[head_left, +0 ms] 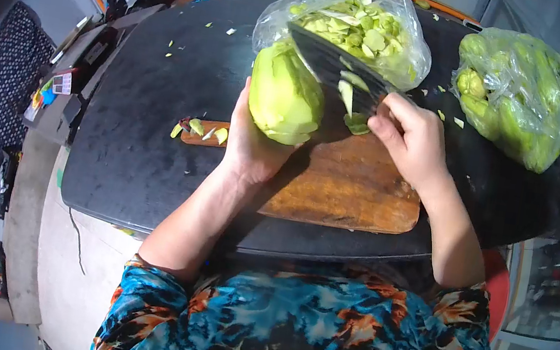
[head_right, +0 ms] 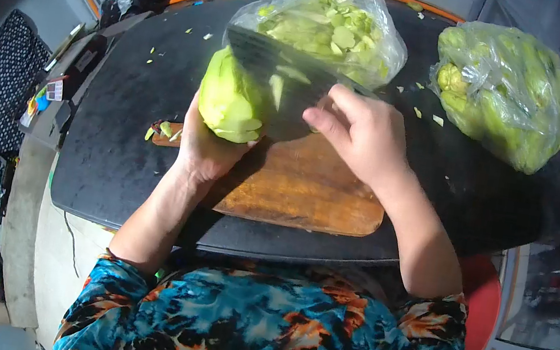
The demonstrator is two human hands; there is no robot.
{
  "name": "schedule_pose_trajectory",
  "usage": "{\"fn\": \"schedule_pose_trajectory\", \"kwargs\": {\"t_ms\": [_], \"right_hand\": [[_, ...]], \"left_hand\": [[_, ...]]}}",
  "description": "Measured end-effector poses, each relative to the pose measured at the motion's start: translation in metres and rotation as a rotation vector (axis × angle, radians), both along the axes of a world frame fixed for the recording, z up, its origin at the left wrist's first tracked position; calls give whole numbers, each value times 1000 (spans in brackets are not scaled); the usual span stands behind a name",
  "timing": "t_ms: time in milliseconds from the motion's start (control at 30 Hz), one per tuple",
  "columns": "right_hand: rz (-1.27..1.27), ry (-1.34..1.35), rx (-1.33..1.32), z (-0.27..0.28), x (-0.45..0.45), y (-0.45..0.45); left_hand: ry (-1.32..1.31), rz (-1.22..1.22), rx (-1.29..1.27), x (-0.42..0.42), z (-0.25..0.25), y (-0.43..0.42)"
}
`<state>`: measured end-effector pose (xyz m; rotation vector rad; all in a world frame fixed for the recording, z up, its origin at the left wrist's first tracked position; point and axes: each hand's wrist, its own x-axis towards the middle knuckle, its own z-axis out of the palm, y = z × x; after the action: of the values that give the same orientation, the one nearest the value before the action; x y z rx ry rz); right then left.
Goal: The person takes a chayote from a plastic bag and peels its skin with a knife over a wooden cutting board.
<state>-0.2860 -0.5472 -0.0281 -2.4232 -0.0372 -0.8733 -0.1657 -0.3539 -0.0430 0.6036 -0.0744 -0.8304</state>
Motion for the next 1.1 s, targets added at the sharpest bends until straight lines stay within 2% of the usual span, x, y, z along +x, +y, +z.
{"fn": "schedule_pose_trajectory", "kwargs": {"t_ms": [67, 167, 200, 233, 300, 333, 367, 533, 733, 833, 867, 900, 933, 967, 1033, 1100], "right_hand": [[61, -41, -70, 3, -5, 8], [194, -102, -183, 7, -9, 12], [238, -119, -225, 7, -9, 14], [282, -136, -267, 8, -10, 17], [298, -136, -348, 10, -13, 28], [306, -143, -361, 8, -13, 33], [313, -150, -374, 6, -14, 37], [322, -129, -447, 4, -16, 45], [284, -123, -474, 2, -16, 45], [279, -138, -465, -3, -10, 39], [180, -117, -453, -5, -7, 30], [92, -100, -384, 1, -2, 13], [-169, -8, -244, 0, 3, -3], [-347, 73, -228, -4, 13, -33], [-490, 138, -157, -12, 23, -74], [-397, 57, -68, -11, 20, -65]], "left_hand": [[-43, -43, 48, -2, 1, 3], [-23, -300, -329, 17, -20, 9], [-6, -83, -110, 4, -6, 3], [-3, -120, -81, 9, -11, 7], [85, -290, -384, 10, -7, 6], [24, -188, -232, 11, -7, 5], [68, -336, -412, 12, -10, 7], [-44, -303, -399, 9, -11, 5], [-58, -293, -368, 8, -12, 6], [51, -361, -399, 4, -5, 9], [36, -298, -405, 3, -4, 9], [29, -97, -130, -5, 8, 8], [-14, -167, -166, -4, 5, 9], [-59, -237, -206, -4, 2, 11], [-46, -236, -203, -9, 0, 9], [-38, -252, -225, -10, -2, 6]]}}
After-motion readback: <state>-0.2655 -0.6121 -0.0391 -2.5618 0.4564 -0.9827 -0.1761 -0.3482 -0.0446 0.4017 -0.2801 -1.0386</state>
